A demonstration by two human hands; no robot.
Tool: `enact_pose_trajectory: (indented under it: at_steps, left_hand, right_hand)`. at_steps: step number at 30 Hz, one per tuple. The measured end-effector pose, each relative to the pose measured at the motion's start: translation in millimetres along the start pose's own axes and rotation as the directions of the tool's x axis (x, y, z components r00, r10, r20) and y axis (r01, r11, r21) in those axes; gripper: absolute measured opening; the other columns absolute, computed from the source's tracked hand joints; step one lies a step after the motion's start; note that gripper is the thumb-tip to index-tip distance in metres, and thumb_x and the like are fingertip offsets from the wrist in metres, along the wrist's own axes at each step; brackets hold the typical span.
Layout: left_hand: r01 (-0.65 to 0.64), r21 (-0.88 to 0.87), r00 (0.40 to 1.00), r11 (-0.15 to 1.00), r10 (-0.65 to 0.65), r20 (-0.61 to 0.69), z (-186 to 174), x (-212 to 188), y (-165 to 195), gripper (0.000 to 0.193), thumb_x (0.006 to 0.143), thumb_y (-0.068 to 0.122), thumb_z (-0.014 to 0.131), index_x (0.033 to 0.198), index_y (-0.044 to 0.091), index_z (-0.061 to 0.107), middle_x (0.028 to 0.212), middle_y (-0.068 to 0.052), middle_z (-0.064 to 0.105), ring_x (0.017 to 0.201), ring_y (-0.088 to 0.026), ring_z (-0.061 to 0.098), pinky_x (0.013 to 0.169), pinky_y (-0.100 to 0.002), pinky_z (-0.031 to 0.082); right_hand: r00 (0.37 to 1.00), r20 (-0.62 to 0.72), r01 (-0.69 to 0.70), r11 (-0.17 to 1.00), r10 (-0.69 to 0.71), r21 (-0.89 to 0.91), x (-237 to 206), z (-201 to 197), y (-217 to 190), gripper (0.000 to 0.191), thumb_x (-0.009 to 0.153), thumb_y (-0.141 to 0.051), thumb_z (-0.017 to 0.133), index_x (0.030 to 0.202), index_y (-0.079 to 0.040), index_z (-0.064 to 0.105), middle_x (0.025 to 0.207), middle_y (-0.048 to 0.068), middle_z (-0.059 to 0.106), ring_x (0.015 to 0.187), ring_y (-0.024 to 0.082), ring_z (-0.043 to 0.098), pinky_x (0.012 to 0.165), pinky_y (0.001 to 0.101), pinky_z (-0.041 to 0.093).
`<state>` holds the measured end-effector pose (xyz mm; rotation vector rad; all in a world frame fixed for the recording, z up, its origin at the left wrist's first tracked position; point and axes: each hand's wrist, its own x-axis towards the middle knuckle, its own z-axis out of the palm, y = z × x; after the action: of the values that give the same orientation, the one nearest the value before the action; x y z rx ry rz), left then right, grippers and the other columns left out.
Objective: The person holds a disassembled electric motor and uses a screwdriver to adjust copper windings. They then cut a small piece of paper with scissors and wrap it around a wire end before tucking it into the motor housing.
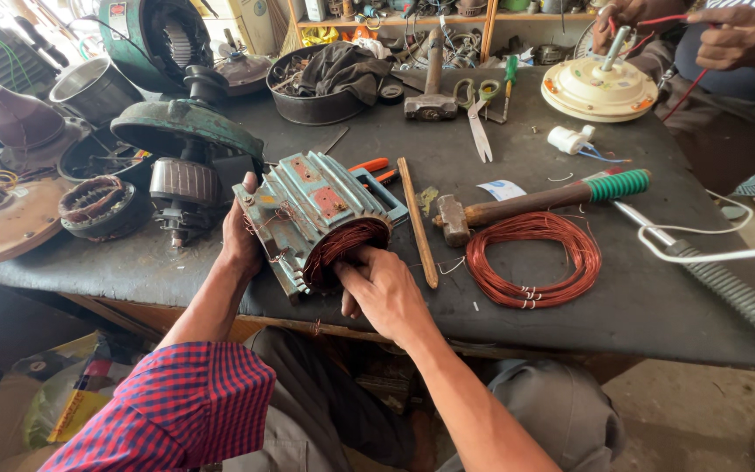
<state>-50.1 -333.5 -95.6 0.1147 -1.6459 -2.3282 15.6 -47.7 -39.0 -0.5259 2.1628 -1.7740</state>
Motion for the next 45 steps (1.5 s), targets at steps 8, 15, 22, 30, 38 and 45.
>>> enact_pose_trajectory:
  at_steps: [8, 15, 22, 30, 38, 45]
  left_hand:
    - [-0.003, -0.018, 0.999, 1.0, 0.004, 0.04, 6, -3, 0, 0.074, 0.096, 0.06, 0.057, 0.136, -0.002, 0.059, 0.125, -0.017, 0.067, 0.11, -0.025, 0.066, 0.097, -0.04, 0.054]
    - [0.017, -0.008, 0.998, 1.0, -0.016, 0.059, 12, -4, 0, 0.076, 0.096, 0.061, 0.054, 0.137, -0.003, 0.058, 0.128, -0.019, 0.067, 0.114, -0.027, 0.066, 0.1, -0.041, 0.053]
    - [0.013, -0.017, 0.996, 1.0, -0.012, 0.09, 12, 0, -5, 0.077, 0.097, 0.062, 0.052, 0.136, -0.004, 0.058, 0.128, -0.019, 0.067, 0.113, -0.027, 0.066, 0.101, -0.042, 0.052]
    - [-0.023, -0.048, 0.996, 0.999, 0.027, 0.091, 16, 0, -16, 0.083, 0.101, 0.07, 0.034, 0.129, -0.002, 0.064, 0.115, -0.013, 0.071, 0.102, -0.022, 0.067, 0.096, -0.037, 0.052]
    - [-0.098, -0.099, 0.986, 0.99, 0.11, 0.126, 17, 0, -32, 0.079, 0.105, 0.069, 0.031, 0.125, -0.001, 0.063, 0.113, -0.011, 0.07, 0.101, -0.022, 0.065, 0.095, -0.036, 0.051]
    - [-0.021, -0.134, 0.99, 0.991, 0.039, 0.139, 26, -3, -39, 0.084, 0.104, 0.071, 0.03, 0.136, -0.001, 0.059, 0.114, -0.012, 0.07, 0.1, -0.023, 0.066, 0.093, -0.037, 0.051]
  right_hand:
    - [0.996, 0.008, 0.084, 0.987, -0.084, -0.137, -15, -12, -3, 0.029, 0.093, -0.025, 0.059, 0.105, -0.002, 0.072, 0.058, 0.011, 0.071, 0.053, 0.022, 0.07, 0.059, 0.0365, 0.054]
    - [0.991, -0.055, 0.11, 0.969, -0.125, -0.223, -15, -12, -4, 0.029, 0.09, -0.026, 0.06, 0.103, -0.003, 0.072, 0.057, 0.011, 0.071, 0.055, 0.025, 0.073, 0.061, 0.0392, 0.055]
    - [0.978, -0.083, 0.153, 0.931, -0.19, -0.33, -10, -14, 3, 0.025, 0.089, -0.023, 0.061, 0.099, -0.003, 0.072, 0.057, 0.013, 0.071, 0.058, 0.028, 0.073, 0.065, 0.04, 0.056]
    - [0.829, -0.361, 0.378, 0.903, -0.428, -0.202, -20, -59, 8, 0.017, 0.091, -0.015, 0.063, 0.099, -0.006, 0.074, 0.066, 0.009, 0.075, 0.057, 0.02, 0.074, 0.053, 0.0312, 0.054]
    - [0.6, -0.432, 0.167, 0.633, -0.673, -0.756, 5, -176, 21, 0.011, 0.092, -0.01, 0.068, 0.099, -0.006, 0.075, 0.095, 0.014, 0.074, 0.09, 0.034, 0.069, 0.081, 0.0439, 0.053]
    - [0.653, -0.527, -0.208, 0.539, -0.545, -0.816, 13, -276, 55, 0.013, 0.092, -0.015, 0.069, 0.1, -0.015, 0.079, 0.104, 0.016, 0.074, 0.093, 0.039, 0.068, 0.083, 0.048, 0.052]
